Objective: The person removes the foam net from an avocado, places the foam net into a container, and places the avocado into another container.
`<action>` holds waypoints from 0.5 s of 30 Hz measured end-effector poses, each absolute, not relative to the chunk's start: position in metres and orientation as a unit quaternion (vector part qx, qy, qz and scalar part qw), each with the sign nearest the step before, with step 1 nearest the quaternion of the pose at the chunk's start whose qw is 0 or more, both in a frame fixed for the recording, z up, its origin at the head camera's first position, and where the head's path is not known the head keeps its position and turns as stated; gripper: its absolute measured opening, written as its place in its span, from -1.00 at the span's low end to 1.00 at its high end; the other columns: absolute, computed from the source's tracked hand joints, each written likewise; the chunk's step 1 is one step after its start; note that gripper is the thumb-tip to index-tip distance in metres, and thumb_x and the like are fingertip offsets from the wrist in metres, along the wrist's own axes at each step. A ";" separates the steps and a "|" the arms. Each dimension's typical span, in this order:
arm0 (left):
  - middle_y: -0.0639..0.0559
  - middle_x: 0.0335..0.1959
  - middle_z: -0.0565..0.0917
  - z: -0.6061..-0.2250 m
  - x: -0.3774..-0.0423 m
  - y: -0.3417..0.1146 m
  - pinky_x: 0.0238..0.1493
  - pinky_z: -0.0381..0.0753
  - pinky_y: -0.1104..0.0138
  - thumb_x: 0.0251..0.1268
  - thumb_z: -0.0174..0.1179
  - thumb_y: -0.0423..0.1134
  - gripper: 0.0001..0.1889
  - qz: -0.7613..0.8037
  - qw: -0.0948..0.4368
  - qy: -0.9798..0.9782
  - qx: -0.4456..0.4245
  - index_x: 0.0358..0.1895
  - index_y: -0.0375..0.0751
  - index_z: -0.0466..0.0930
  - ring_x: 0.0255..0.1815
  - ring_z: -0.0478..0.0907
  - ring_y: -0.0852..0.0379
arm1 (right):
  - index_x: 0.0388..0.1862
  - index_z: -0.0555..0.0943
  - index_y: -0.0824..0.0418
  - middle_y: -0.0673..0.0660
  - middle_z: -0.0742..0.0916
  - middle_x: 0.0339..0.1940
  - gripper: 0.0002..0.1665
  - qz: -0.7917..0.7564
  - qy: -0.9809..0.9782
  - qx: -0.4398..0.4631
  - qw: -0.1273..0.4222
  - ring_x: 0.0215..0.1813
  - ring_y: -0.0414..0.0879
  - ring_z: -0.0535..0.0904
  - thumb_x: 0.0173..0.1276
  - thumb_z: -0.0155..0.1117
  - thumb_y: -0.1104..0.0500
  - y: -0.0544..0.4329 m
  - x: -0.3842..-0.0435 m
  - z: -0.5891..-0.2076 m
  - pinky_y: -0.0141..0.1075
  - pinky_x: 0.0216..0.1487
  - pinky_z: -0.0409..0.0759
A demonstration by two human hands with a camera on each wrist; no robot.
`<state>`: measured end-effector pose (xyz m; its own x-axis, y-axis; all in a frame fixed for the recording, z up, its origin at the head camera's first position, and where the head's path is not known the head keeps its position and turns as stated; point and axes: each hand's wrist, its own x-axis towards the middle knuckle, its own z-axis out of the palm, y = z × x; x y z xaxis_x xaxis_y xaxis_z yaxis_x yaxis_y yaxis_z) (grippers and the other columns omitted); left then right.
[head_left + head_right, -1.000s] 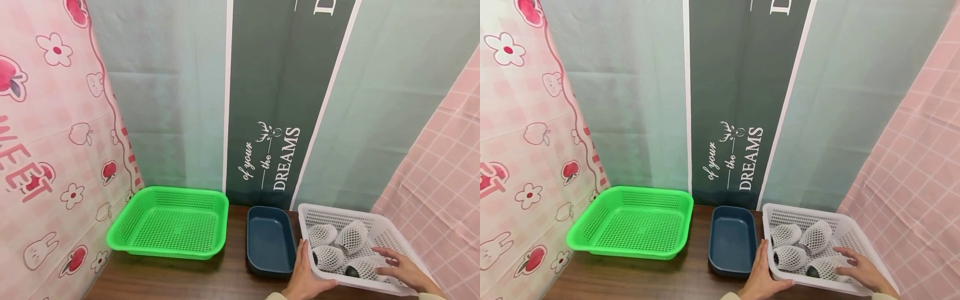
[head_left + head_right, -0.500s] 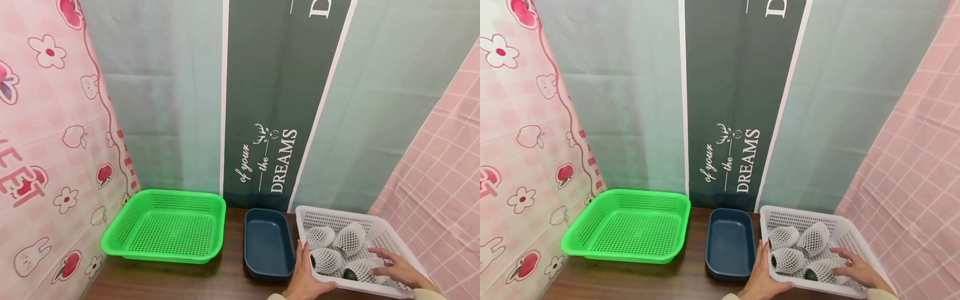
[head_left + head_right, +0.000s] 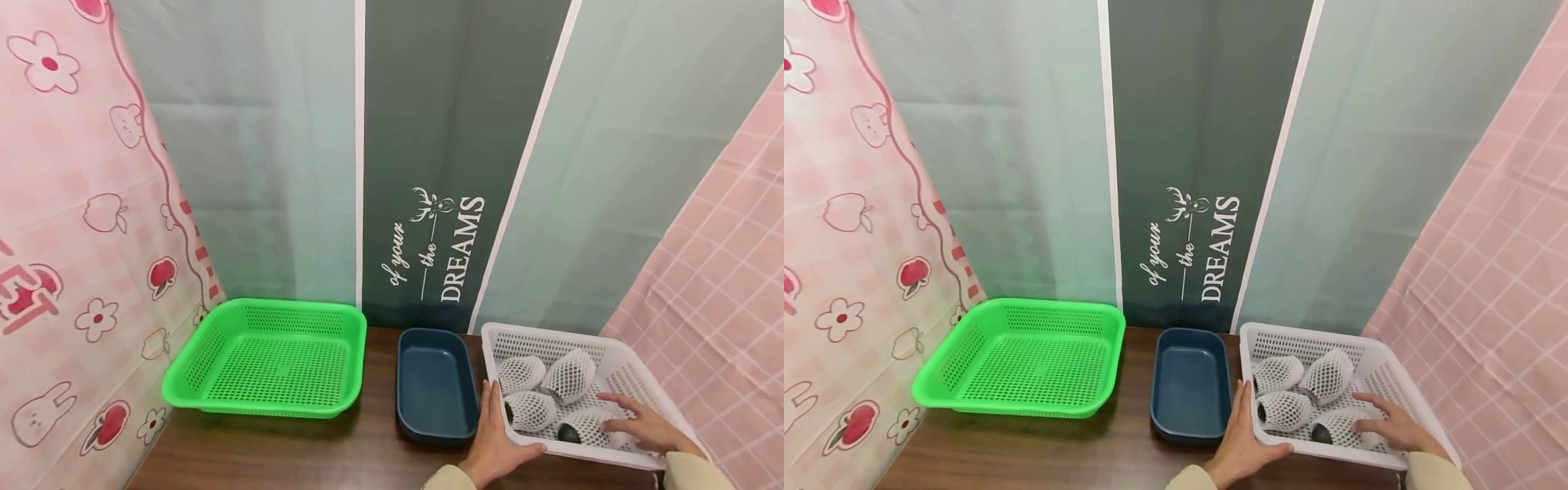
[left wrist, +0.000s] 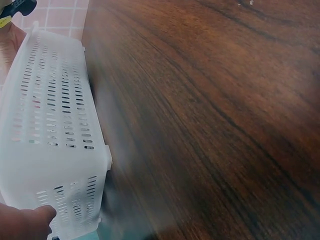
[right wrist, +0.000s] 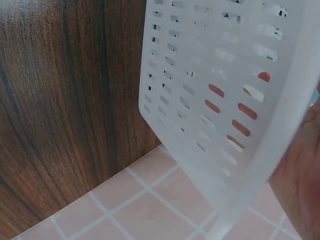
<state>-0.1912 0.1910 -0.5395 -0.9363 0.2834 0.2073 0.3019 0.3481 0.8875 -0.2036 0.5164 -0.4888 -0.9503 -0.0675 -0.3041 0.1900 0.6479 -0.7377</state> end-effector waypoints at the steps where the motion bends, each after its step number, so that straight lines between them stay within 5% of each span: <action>1: -0.14 0.51 0.03 -0.540 -0.192 0.192 0.28 0.31 0.23 -0.12 0.50 0.17 0.21 -0.543 0.010 -0.821 -0.178 0.54 -0.15 -0.07 0.45 0.10 -0.09 | 0.34 0.38 0.24 0.79 0.02 0.26 -0.38 -0.417 0.895 0.037 0.156 0.13 0.68 0.28 0.35 0.26 0.09 0.517 -0.205 -0.488 0.16 -0.25 0.57; 6: -0.13 0.52 0.03 -0.539 -0.195 0.191 0.27 0.31 0.23 -0.13 0.51 0.16 0.21 -0.544 0.011 -0.820 -0.174 0.54 -0.15 -0.07 0.45 0.12 -0.09 | 0.37 0.20 0.44 0.76 0.06 0.28 -0.20 -0.397 0.900 0.065 0.169 0.18 0.67 0.21 0.34 0.28 0.04 0.518 -0.210 -0.489 0.18 -0.23 0.55; 15: -0.12 0.52 0.02 -0.539 -0.199 0.187 0.30 0.29 0.20 -0.13 0.52 0.13 0.23 -0.559 -0.003 -0.811 -0.172 0.55 -0.14 -0.12 0.46 0.09 -0.07 | 0.44 0.02 0.44 0.69 -0.04 0.34 -0.04 -0.418 0.882 0.101 0.191 0.28 0.66 0.04 0.32 0.31 0.02 0.508 -0.218 -0.491 0.30 -0.10 0.47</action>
<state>-0.1992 0.1867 -0.5390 -0.9408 0.2828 0.1869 0.2754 0.3160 0.9079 -0.2177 0.5082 -0.4908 -0.9067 0.0188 -0.4214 0.3382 0.6294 -0.6996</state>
